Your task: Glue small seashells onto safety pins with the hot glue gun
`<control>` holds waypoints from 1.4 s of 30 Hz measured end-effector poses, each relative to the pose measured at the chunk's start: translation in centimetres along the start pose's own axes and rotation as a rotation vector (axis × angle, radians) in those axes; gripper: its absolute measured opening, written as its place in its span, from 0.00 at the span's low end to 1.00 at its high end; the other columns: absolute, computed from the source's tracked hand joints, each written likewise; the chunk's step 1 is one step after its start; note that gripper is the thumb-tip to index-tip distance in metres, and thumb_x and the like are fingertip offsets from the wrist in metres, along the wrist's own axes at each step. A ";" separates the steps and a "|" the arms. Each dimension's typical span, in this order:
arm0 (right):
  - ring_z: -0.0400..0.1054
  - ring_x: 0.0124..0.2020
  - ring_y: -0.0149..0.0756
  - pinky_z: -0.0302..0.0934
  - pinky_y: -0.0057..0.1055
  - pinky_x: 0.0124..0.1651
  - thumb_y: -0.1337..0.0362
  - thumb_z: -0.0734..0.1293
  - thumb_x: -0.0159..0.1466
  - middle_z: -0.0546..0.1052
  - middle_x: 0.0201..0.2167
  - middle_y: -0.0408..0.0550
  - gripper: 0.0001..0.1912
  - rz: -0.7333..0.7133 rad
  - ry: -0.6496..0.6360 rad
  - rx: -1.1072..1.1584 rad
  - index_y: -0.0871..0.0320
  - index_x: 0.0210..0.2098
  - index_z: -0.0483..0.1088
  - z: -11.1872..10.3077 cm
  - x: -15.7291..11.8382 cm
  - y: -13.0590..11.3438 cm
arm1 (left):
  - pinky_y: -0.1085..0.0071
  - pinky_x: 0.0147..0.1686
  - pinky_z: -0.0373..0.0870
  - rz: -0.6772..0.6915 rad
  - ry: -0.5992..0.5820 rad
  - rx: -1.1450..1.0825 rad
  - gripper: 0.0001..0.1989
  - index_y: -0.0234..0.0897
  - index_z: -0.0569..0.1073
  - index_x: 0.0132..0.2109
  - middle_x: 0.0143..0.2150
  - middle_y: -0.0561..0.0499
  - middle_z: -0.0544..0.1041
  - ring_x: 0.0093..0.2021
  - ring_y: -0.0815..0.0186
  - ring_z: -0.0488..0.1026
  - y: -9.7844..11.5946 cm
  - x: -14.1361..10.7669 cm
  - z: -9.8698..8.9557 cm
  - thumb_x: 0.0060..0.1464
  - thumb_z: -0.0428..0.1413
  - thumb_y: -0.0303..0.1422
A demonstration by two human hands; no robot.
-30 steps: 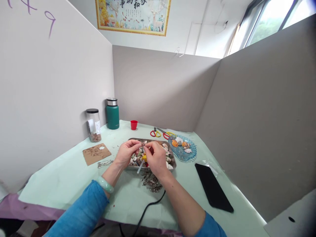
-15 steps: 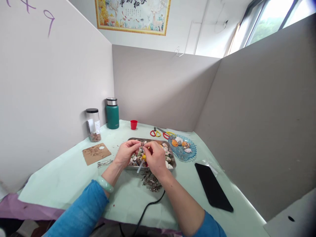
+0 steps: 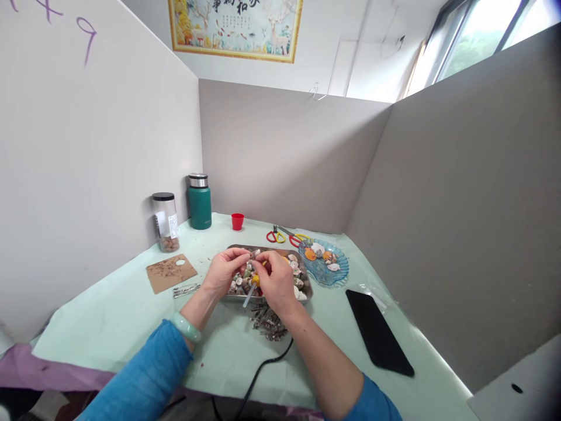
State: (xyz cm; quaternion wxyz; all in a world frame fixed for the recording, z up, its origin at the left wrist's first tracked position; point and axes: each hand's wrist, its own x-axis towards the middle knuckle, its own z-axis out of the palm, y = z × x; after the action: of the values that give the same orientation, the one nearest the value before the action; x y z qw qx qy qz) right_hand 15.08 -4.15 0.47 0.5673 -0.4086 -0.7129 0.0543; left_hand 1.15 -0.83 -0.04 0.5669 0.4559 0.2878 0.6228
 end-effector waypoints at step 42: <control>0.63 0.28 0.30 0.59 0.27 0.31 0.55 0.56 0.65 0.69 0.32 0.46 0.17 0.249 -0.101 0.381 0.57 0.35 0.73 -1.7 1.2 1.2 | 0.80 0.19 0.56 -0.146 -0.094 -0.143 0.11 0.30 0.75 0.30 0.18 0.57 0.66 0.18 0.78 0.59 0.2 0.0 -0.6 0.37 0.67 0.30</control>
State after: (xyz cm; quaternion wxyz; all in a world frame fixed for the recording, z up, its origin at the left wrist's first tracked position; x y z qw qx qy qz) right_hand 17.15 -3.25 1.34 0.5866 -0.3758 -0.6615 0.2777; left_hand 0.52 -0.74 -0.14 0.6546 0.4209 0.2484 0.5768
